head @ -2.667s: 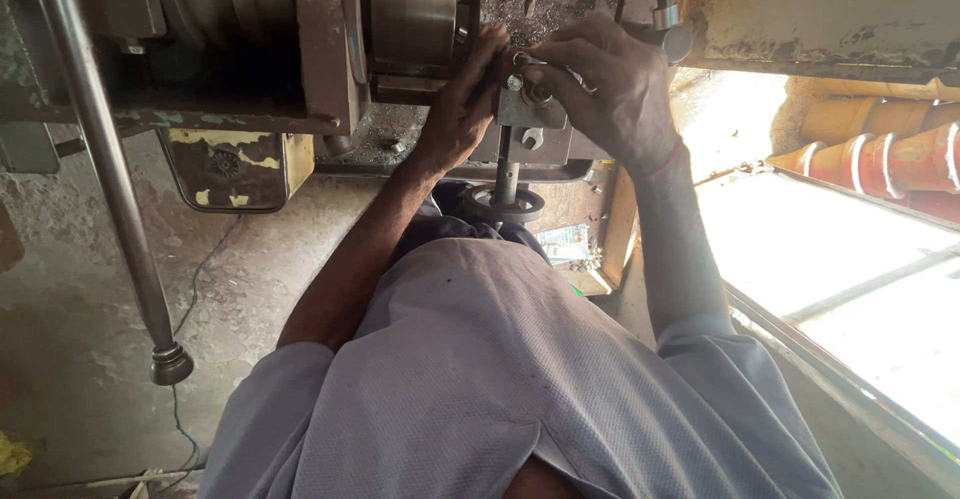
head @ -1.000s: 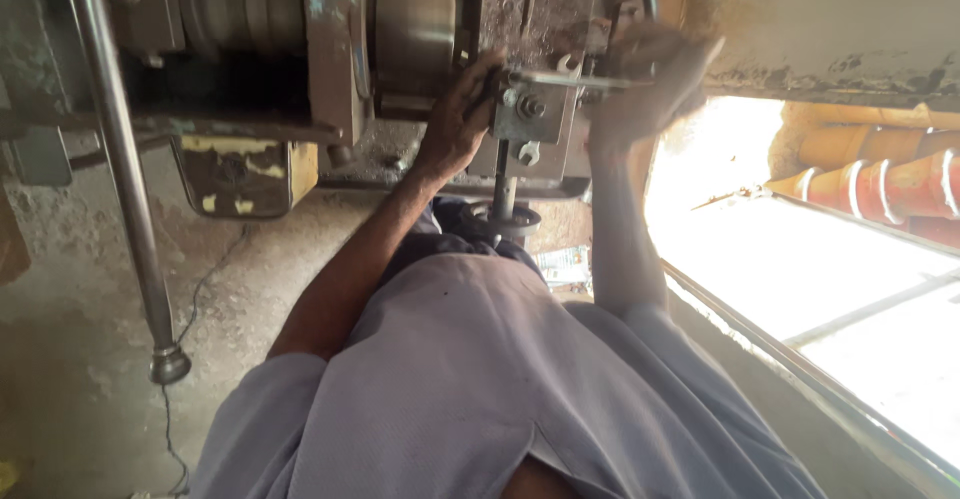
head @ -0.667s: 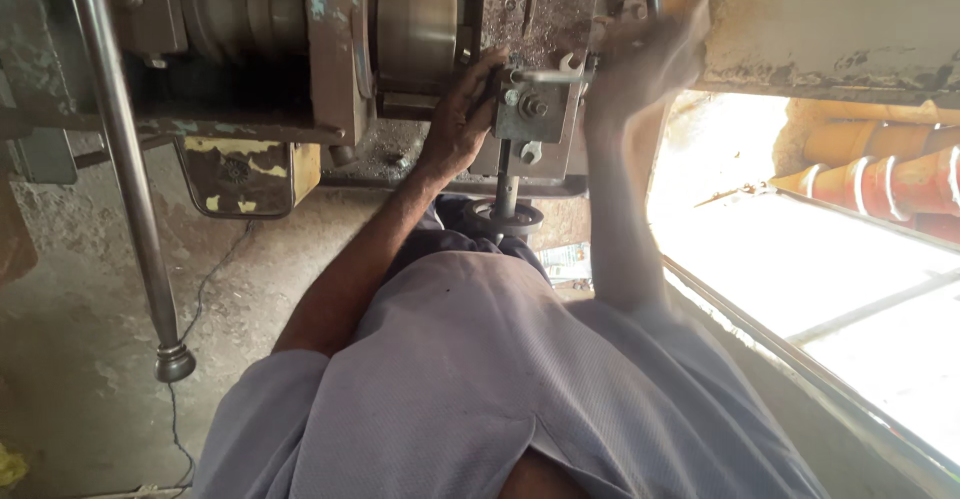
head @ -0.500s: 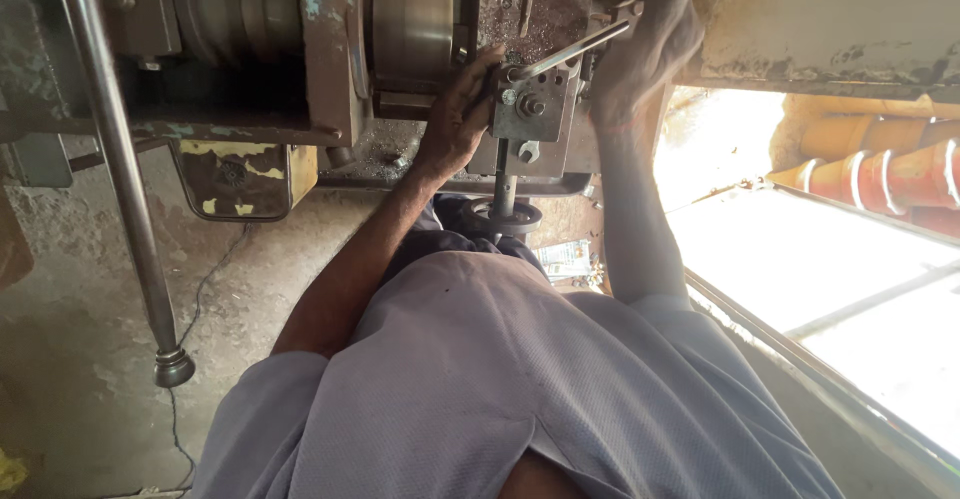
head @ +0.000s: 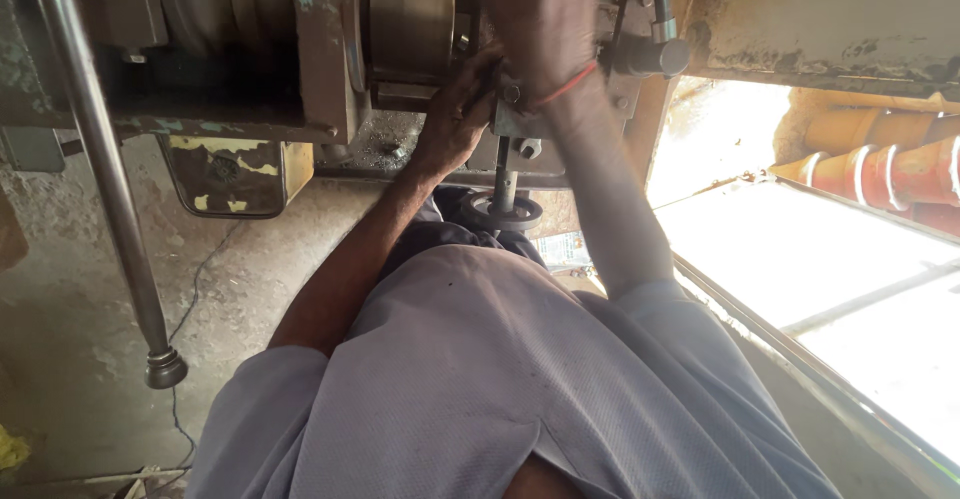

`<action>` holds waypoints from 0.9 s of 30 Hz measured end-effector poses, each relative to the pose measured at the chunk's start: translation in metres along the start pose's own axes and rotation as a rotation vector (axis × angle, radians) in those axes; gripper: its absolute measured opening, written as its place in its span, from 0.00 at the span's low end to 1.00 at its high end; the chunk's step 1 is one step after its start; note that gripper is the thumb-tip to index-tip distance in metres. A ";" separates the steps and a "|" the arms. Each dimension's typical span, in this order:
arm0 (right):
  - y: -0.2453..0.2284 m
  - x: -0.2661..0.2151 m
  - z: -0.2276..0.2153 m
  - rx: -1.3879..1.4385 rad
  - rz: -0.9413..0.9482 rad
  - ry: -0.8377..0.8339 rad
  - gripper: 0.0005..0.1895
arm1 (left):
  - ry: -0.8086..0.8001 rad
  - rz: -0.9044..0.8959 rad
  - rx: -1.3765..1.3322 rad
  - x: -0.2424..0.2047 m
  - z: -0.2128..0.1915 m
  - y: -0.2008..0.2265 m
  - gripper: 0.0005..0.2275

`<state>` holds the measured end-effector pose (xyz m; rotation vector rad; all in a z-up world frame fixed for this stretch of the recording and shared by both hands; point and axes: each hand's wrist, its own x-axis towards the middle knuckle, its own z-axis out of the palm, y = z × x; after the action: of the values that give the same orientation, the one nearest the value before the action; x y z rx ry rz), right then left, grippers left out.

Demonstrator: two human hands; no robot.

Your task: The person operates a metal lathe to machine a cylindrical metal part. They use a wrench to adjust the tool post and a file to smooth the rotating workpiece, then remove the finished part.

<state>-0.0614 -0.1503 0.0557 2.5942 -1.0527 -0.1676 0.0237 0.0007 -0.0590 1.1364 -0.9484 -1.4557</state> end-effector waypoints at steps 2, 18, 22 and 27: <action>-0.030 -0.012 -0.016 0.391 0.036 0.282 0.16 | -0.039 -0.048 -0.191 -0.002 0.001 -0.007 0.23; 0.001 -0.104 0.005 0.709 0.427 0.389 0.45 | -0.018 0.130 -0.075 -0.001 -0.001 -0.003 0.23; -0.021 -0.056 0.000 0.619 0.271 0.389 0.40 | -0.027 -0.321 -0.081 0.000 -0.002 0.007 0.32; -0.056 -0.105 -0.026 0.838 0.065 0.401 0.42 | -0.078 0.118 -0.232 -0.003 -0.002 0.001 0.28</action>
<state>-0.0944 -0.0331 0.0583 3.0610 -1.2162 0.9659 0.0262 0.0033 -0.0579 0.8462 -0.8600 -1.4795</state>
